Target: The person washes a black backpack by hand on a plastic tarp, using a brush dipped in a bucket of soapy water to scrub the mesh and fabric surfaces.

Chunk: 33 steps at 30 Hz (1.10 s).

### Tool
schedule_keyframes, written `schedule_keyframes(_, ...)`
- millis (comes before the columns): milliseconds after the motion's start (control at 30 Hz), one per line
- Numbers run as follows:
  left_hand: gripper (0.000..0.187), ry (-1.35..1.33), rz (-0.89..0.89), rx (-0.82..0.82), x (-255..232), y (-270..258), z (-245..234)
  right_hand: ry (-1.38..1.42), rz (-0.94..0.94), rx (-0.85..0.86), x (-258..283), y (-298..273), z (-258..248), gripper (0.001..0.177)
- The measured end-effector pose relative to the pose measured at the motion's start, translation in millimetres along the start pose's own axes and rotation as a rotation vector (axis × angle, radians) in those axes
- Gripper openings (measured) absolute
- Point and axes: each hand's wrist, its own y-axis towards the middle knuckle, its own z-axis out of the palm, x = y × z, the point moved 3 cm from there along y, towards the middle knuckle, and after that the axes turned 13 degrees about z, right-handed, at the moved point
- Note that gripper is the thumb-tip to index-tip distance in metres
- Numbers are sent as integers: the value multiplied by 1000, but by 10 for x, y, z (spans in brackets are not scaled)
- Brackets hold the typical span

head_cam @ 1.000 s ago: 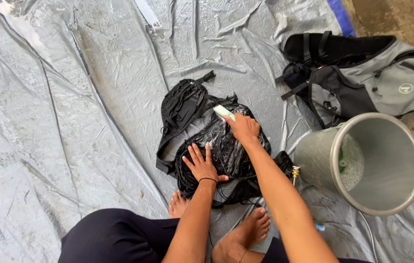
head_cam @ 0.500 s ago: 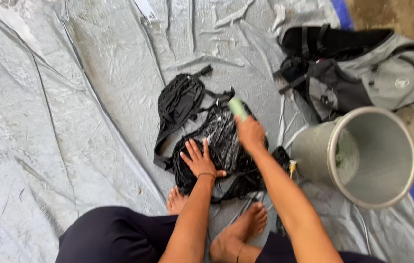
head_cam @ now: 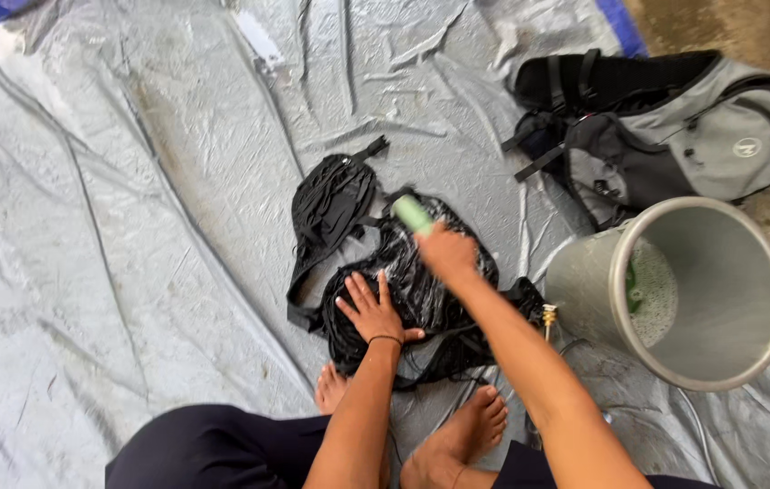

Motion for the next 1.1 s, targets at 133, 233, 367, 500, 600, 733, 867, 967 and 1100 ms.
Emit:
schedule_keyframes(133, 161, -9, 15, -72, -33, -27, -152, 240, 280, 80, -332, 557, 337, 77)
schedule_keyframes(233, 149, 10, -31, -7, -46, -66, -162, 271, 235, 112, 17, 207, -12, 67)
schedule_keyframes(367, 162, 2, -21, -28, -4, 85, -89, 148, 21, 104, -73, 346, -135, 70)
schedule_keyframes(500, 161, 14, -18, -30, -8, 70, -4, 222, 215, 155, -94, 558, 37, 68)
schedule_keyframes(600, 166, 44, -28, -11, 4, 110, 27, 210, -82, 100, 338, 45, -13, 73)
schedule_keyframes(733, 163, 23, -17, 12, 8, 43, 60, 68, -168, -29, -74, 216, 3, 68)
schedule_keyframes(867, 163, 23, -10, -33, -2, 112, -16, 232, 160, 151, -212, 411, 9, 70)
schedule_keyframes(967, 157, 34, -35, -17, -38, 99, -21, 139, -47, 161, 20, -320, 48, 65)
schedule_keyframes(1100, 129, 41, -89, -20, -64, 65, -5, -3, -386, 105, -112, -903, 0, 54)
